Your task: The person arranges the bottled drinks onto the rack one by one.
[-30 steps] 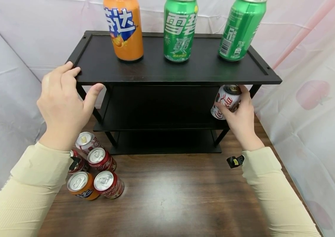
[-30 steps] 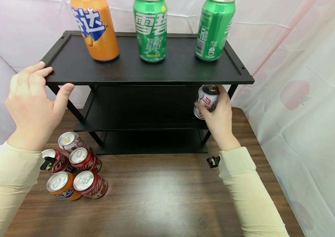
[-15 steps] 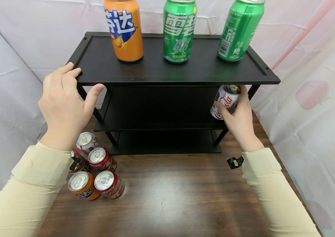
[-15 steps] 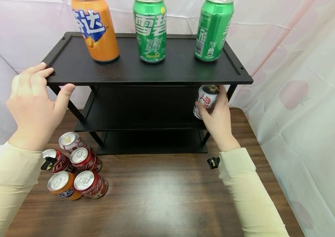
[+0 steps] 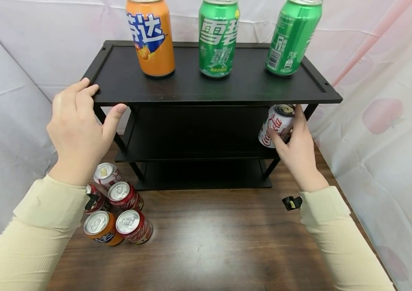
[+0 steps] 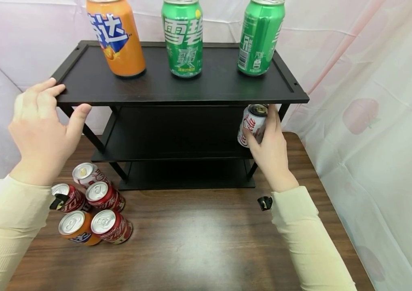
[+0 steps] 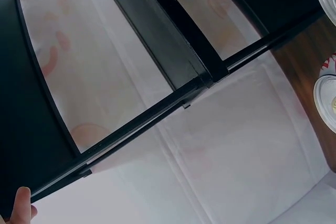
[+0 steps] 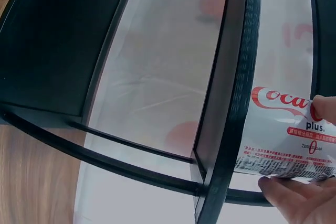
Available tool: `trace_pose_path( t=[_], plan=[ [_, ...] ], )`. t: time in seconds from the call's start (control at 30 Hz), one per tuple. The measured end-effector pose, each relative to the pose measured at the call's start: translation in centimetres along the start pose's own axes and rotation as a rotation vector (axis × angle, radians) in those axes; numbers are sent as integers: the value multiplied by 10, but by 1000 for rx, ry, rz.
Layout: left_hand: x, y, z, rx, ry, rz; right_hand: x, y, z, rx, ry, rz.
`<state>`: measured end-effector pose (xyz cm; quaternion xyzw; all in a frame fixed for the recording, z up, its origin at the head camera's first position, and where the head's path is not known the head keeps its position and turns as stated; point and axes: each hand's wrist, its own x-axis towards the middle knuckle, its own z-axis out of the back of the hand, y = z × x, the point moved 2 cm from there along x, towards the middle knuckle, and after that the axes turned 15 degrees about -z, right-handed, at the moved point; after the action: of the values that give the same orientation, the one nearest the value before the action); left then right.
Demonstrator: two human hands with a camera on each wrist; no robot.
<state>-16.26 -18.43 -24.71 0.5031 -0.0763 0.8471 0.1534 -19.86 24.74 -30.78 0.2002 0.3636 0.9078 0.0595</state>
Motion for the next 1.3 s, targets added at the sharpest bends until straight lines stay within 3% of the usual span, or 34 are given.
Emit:
trace_pose_path(
  t=[0.2, 0.5, 0.73, 0.83, 1.0, 1.3],
  plan=[
    [0, -1, 1, -1, -1, 1, 4, -1, 0, 8, 10, 49],
    [-1, 0, 2, -40, 42, 2, 4, 3, 4, -99, 40, 19],
    [1, -2, 7, -162, 87, 33, -3, 6, 13, -192, 19, 33],
    [3, -4, 10, -218, 108, 58, -5, 7, 16, -223, -17, 58],
    [4, -6, 16, -240, 166, 85, -7, 9, 27, -225, -158, 134],
    [0, -7, 26, -256, 166, 88, -5, 15, 43, 6, -347, 274]
  ],
)
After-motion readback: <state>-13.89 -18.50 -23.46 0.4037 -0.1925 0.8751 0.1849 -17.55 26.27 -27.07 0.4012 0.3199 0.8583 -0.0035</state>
